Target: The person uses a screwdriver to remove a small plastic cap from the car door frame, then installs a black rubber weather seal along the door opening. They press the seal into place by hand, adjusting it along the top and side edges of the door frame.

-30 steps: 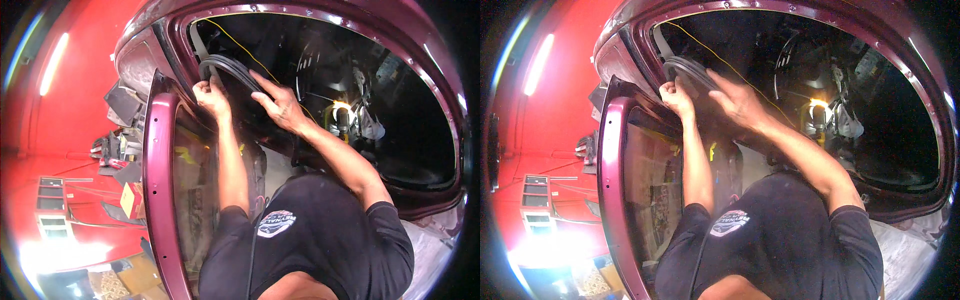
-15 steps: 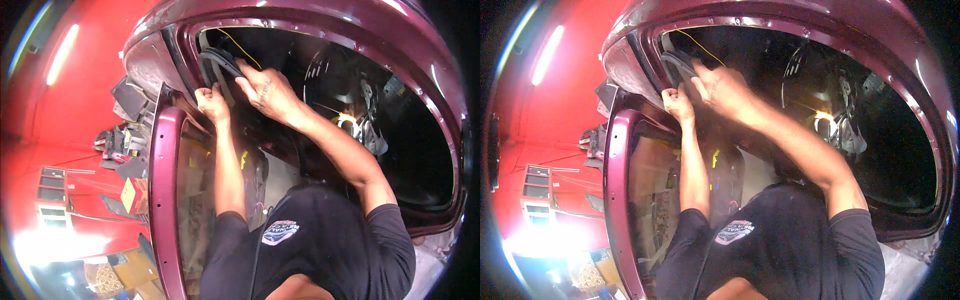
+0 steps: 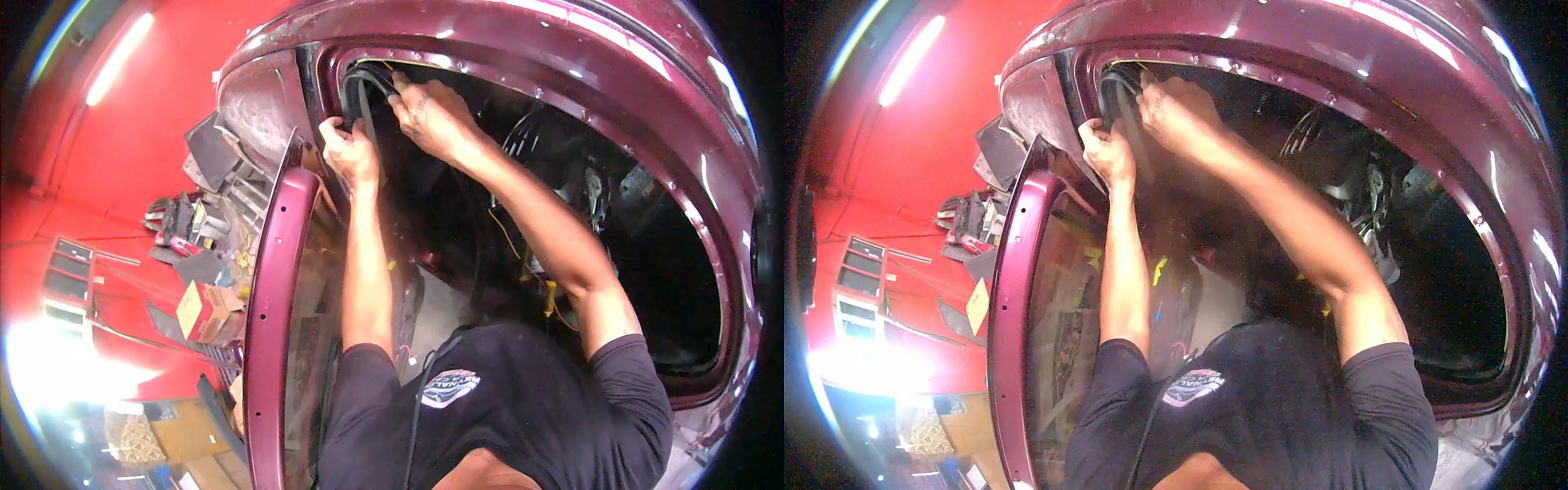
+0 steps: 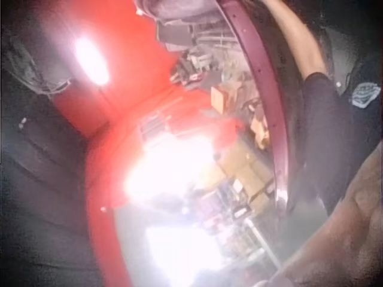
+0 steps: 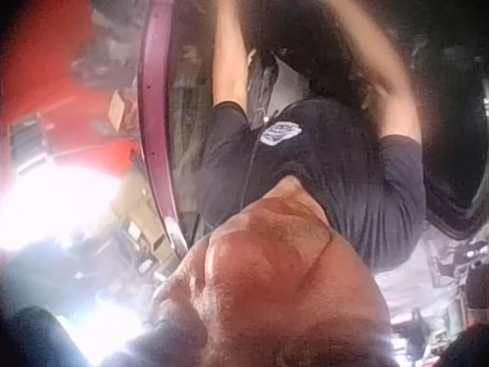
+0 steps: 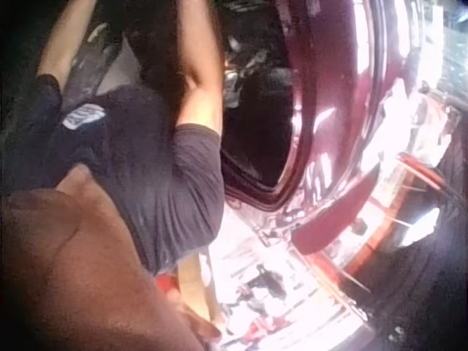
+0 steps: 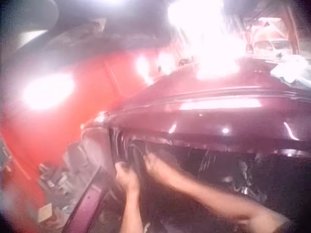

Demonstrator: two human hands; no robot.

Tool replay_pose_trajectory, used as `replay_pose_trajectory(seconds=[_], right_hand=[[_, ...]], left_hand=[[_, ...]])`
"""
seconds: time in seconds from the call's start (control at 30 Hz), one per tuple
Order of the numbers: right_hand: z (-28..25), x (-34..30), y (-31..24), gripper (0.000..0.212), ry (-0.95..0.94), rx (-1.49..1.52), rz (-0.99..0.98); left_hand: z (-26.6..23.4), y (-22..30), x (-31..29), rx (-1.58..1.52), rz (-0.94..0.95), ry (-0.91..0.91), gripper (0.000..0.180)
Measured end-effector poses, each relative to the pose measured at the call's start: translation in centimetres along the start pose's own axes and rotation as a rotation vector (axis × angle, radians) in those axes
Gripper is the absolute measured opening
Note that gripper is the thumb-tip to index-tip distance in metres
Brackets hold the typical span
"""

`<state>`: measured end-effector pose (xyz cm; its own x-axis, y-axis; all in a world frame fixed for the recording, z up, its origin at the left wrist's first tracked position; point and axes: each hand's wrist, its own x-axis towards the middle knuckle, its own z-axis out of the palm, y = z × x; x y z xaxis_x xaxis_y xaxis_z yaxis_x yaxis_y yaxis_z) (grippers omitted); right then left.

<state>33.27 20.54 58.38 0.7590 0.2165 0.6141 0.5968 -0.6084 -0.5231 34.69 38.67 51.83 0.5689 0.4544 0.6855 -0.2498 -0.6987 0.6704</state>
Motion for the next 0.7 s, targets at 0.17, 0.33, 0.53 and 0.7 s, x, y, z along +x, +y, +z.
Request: replay_pose_trajectory(seconds=[0.17,0.33,0.53,0.7], right_hand=[[-0.5,0.5,-1.0,0.04,-0.032,-0.05,-0.004],[-0.1,0.8,-1.1,0.041,0.009,-0.038,0.008],[0.5,0.0,-1.2,0.042,0.032,-0.004,0.031],[0.3,1.3,-1.3,0.038,0.049,-0.005,0.041]], left_hand=[[1.4,2.2,3.6,-0.07,0.211,0.126,0.031],[2.8,2.0,4.0,-0.058,0.286,0.179,0.03],[2.3,3.3,4.3,-0.002,0.314,0.176,0.031],[2.9,3.2,4.9,0.066,0.387,0.21,0.031]])
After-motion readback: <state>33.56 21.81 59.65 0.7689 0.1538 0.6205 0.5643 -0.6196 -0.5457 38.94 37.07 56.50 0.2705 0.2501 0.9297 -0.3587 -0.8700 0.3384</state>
